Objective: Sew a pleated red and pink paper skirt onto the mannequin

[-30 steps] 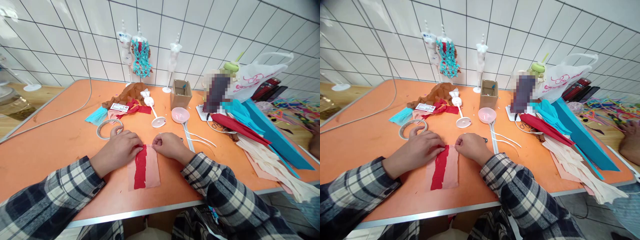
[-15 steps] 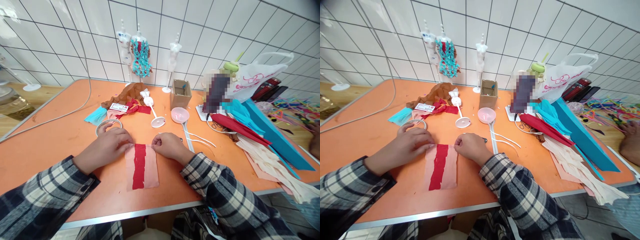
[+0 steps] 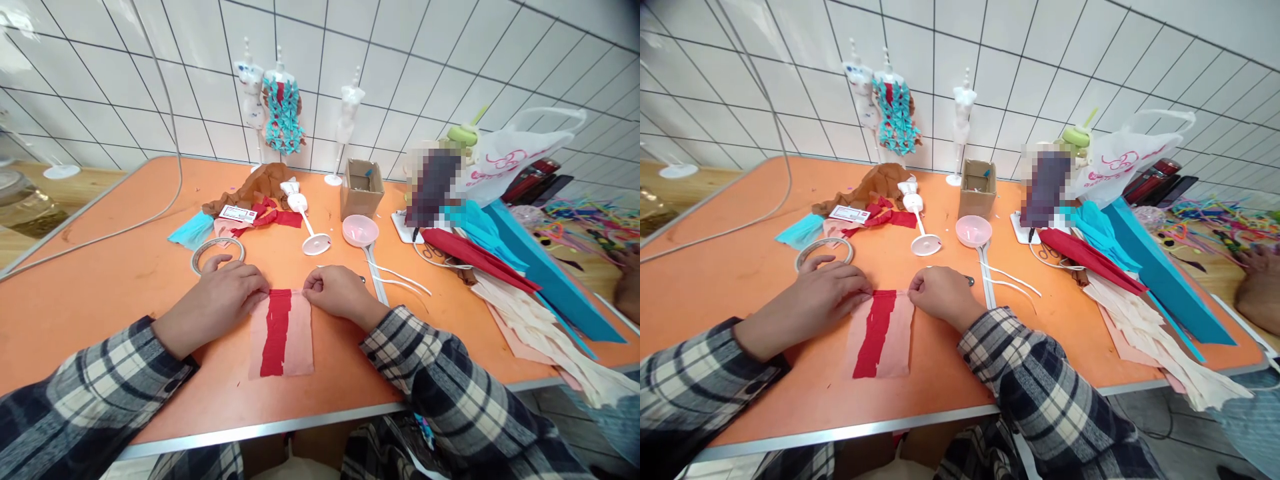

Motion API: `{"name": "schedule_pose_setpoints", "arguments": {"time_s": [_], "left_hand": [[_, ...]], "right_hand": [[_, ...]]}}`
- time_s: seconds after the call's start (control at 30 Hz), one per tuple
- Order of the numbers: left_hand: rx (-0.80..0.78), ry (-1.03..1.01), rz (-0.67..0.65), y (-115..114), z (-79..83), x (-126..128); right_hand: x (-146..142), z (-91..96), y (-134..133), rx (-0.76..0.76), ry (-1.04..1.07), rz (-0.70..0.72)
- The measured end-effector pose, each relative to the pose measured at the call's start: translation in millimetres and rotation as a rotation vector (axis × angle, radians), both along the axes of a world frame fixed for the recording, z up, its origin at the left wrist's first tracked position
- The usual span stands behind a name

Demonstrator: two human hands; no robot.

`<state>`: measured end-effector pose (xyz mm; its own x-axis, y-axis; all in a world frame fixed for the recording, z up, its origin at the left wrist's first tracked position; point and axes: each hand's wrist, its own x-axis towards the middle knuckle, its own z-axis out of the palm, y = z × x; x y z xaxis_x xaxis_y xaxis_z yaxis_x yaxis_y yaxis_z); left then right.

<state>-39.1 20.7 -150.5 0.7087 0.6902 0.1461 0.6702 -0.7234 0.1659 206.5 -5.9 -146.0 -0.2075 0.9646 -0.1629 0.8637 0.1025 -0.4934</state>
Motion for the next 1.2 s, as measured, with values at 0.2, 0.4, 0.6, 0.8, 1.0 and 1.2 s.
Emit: {"name": "schedule_pose_setpoints", "arguments": {"time_s": [0.2,0.4,0.6,0.8,1.0,1.2], "left_hand": [[-0.086,0.020,0.024,1.2,-2.0,-3.0],[-0.038,0.007,0.097,4.5,-8.8,-5.2],[-0.025,0.031,0.114,12.8,-8.0,-13.7],[0.084,-0.140,-0.013,-2.4,13.1,-1.8],[0.054,-0.031,-0.186,-35.3,-2.6,28.8],[0.117,0.065,-0.159,-37.2,-16.6,34.7]], "right_hand": [[-0.5,-1.3,0.1,0.004,-0.005,0.008],[-0.9,-1.4,2.0,0.003,-0.022,-0.002],[-2.3,4.4,5.3,-0.052,-0.028,-0.007],[-4.0,5.7,7.0,-0.073,-0.028,-0.020],[-4.3,6.8,7.6,-0.087,-0.031,-0.017],[-5.5,5.4,9.3,-0.072,-0.029,-0.011]]}}
